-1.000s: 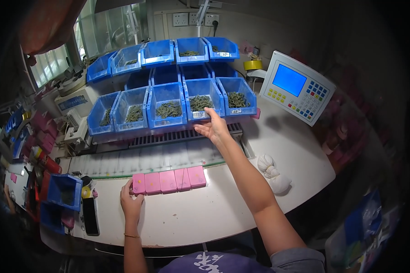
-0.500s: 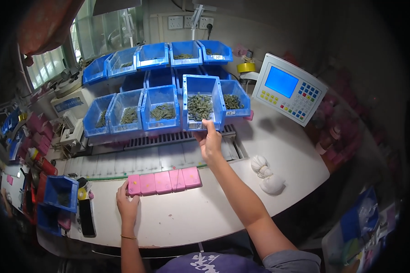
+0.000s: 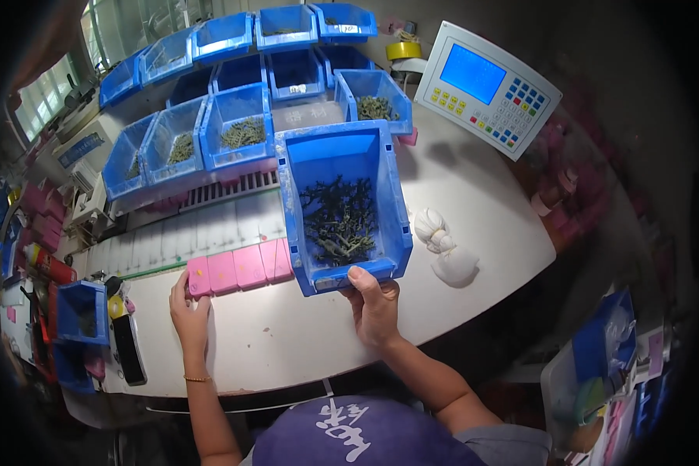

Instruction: Manually assembling and inspecting small plastic housing components with interior parts.

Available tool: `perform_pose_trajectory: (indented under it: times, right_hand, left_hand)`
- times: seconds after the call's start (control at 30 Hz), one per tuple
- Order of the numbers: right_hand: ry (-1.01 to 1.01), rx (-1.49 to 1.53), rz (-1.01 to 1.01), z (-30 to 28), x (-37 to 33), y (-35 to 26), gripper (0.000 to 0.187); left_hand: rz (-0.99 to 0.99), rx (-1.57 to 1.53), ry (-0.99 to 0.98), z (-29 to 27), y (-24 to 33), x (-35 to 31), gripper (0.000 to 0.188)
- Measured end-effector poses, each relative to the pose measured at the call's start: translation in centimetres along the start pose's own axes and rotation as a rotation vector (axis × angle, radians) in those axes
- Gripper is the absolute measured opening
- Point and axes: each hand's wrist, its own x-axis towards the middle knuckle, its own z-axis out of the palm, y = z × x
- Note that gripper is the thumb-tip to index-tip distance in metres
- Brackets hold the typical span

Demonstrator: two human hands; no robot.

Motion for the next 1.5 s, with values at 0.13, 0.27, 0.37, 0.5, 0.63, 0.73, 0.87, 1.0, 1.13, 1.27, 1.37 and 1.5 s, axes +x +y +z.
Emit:
perform_pose_trajectory:
  times: [0.13,0.27,0.37,0.5,0.63,0.73,0.87,1.0,1.13,1.27,1.37,1.5]
  right_hand:
    - [0.006,-0.030,0.004,-1.5,-1.1,0.4,0.004]
    - [-0.015,-0.035,0.007,-2.1,-1.6,0.6,0.004]
    - [-0.028,-0.029,-0.002,-2.2,-1.7,0.7,0.004]
    - [-0.012,-0.022,0.008,-2.0,-1.5,0.6,0.004]
    - [0.001,-0.054,-0.004,-2.0,-0.6,0.5,0.013]
    - [-0.001,-0.050,0.010,0.0,1.2,-1.1,0.026]
    - [-0.077,0.036,0.043,3.1,5.7,-3.0,0.024]
    - [-0.150,0.074,0.040,5.8,11.3,-3.0,0.022]
    - [-0.103,0.068,-0.003,7.1,15.5,-1.4,0.020]
    - [-0.092,0.070,-0.020,7.6,18.3,-0.1,0.020]
    - [-0.103,0.055,-0.040,6.6,19.6,-0.6,0.020]
    - [-0.174,0.037,-0.043,6.4,19.6,-0.7,0.029]
  left_hand:
    - [-0.008,-0.026,-0.005,0.0,0.4,-0.1,0.057]
    - [-0.008,-0.018,-0.006,0.0,0.0,-0.2,0.058]
    - [-0.007,-0.032,-0.003,0.1,-0.4,-0.1,0.058]
    - [-0.009,-0.034,0.000,0.1,-0.2,0.0,0.058]
    - [-0.014,-0.019,0.005,0.0,0.7,0.0,0.058]
    - [-0.007,0.000,0.014,-0.1,0.3,0.0,0.058]
    - [0.016,-0.025,0.006,-0.2,0.2,0.1,0.057]
    - [0.063,-0.047,0.007,0.0,-0.5,0.1,0.056]
    - [0.062,0.019,-0.003,-0.2,0.0,-0.1,0.056]
    - [0.084,0.050,0.014,-0.3,-0.8,-0.1,0.055]
    - [0.048,0.061,-0.012,0.2,-0.3,0.1,0.057]
    - [0.077,0.073,0.016,0.0,-0.5,0.1,0.058]
